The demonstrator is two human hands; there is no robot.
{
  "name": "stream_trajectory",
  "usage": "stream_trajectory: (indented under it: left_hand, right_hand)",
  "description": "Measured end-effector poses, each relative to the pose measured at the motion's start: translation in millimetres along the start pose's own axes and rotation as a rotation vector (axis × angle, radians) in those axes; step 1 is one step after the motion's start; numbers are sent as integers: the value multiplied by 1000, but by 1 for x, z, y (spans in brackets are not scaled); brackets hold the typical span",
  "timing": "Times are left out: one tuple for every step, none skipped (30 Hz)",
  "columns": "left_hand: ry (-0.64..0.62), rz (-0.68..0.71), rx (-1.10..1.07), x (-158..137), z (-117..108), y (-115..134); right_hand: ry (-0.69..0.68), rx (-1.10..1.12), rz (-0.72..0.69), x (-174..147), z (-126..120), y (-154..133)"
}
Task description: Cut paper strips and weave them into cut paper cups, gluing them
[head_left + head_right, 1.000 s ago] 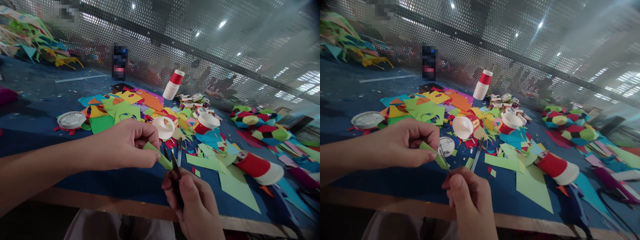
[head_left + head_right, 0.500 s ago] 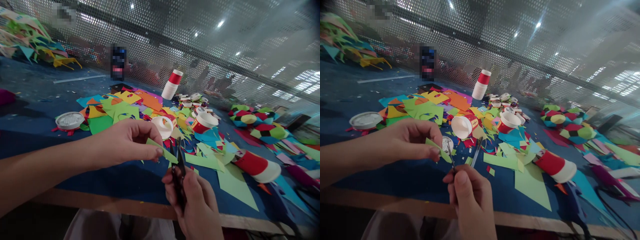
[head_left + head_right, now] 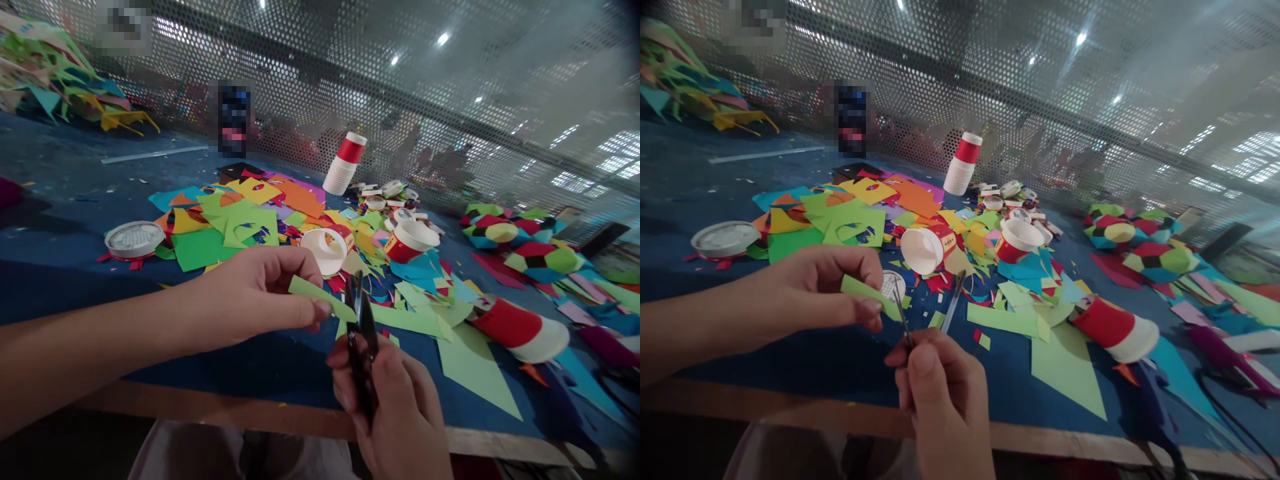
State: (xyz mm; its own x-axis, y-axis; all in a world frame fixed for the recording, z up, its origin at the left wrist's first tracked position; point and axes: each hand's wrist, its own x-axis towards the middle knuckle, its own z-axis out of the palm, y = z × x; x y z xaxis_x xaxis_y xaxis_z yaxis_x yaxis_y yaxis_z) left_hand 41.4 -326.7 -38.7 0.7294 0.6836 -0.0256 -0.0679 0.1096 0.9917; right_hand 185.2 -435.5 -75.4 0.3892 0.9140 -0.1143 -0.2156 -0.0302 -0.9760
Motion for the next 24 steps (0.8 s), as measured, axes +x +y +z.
stream_trajectory:
  left_hand:
    - [4, 0, 6, 0, 0, 0]
    - [2, -2, 15, 0, 1, 0]
    - [-3, -8, 25, 0, 1, 0]
    - [-10, -14, 36, 0, 1, 0]
    - [-17, -21, 48, 0, 2, 0]
    - [-21, -25, 57, 0, 2, 0]
    - [-24, -28, 63, 0, 2, -1]
    - [-25, -29, 69, 0, 2, -1]
    - [-28, -28, 73, -1, 2, -1]
    - [-31, -29, 75, -1, 2, -1]
    - [-36, -29, 72, -1, 2, -1]
    - [-41, -29, 68, -2, 2, -1]
    - [-47, -25, 64, -2, 1, -1]
    - [-54, -20, 62, -2, 1, -2]
    - [-59, -15, 62, -2, 1, -2]
    - [-61, -10, 66, -2, 1, -2]
    - [-63, -3, 70, -2, 1, -3]
    - [-65, 4, 73, -1, 0, -4]
    - [-68, 10, 72, -1, 0, -5]
    - [-72, 16, 70, -1, 0, -5]
    - [-76, 22, 69, -1, 0, -6]
    - [-79, 26, 69, -2, 0, -6]
    - [-79, 31, 74, -2, 0, -7]
    - [-74, 31, 81, -2, 0, -7]
  right_hand:
    - [-13, 0, -9, 0, 0, 1]
    - [-21, 7, -21, 1, -1, 2]
    - [-19, 18, -32, 1, -2, 3]
    - [-19, 30, -44, 2, -3, 4]
    - [-18, 35, -54, 2, -4, 5]
    - [-20, 31, -61, 3, -5, 6]
    - [-20, 23, -67, 3, -5, 6]
    - [-19, 16, -71, 3, -6, 7]
    - [-19, 11, -68, 3, -6, 6]
    - [-8, 8, -60, 2, -5, 6]
    - [14, 4, -46, 1, -5, 5]
    - [34, -1, -31, 0, -4, 4]
    - [54, -11, -15, -1, -3, 4]
    - [69, -20, 0, -2, -2, 3]
    - [89, -27, 13, -3, -2, 3]
    - [107, -29, 21, -4, -1, 2]
    - [115, -28, 25, -4, -1, 3]
    - [120, -26, 21, -4, -2, 3]
    - [116, -21, 9, -4, -3, 4]
    - [106, -16, -7, -3, -4, 4]
    - [91, -11, -19, -2, -5, 5]
    - [71, -5, -26, -1, -6, 6]
    - [49, 6, -28, 1, -6, 6]
    - [28, 23, -28, 2, -7, 6]
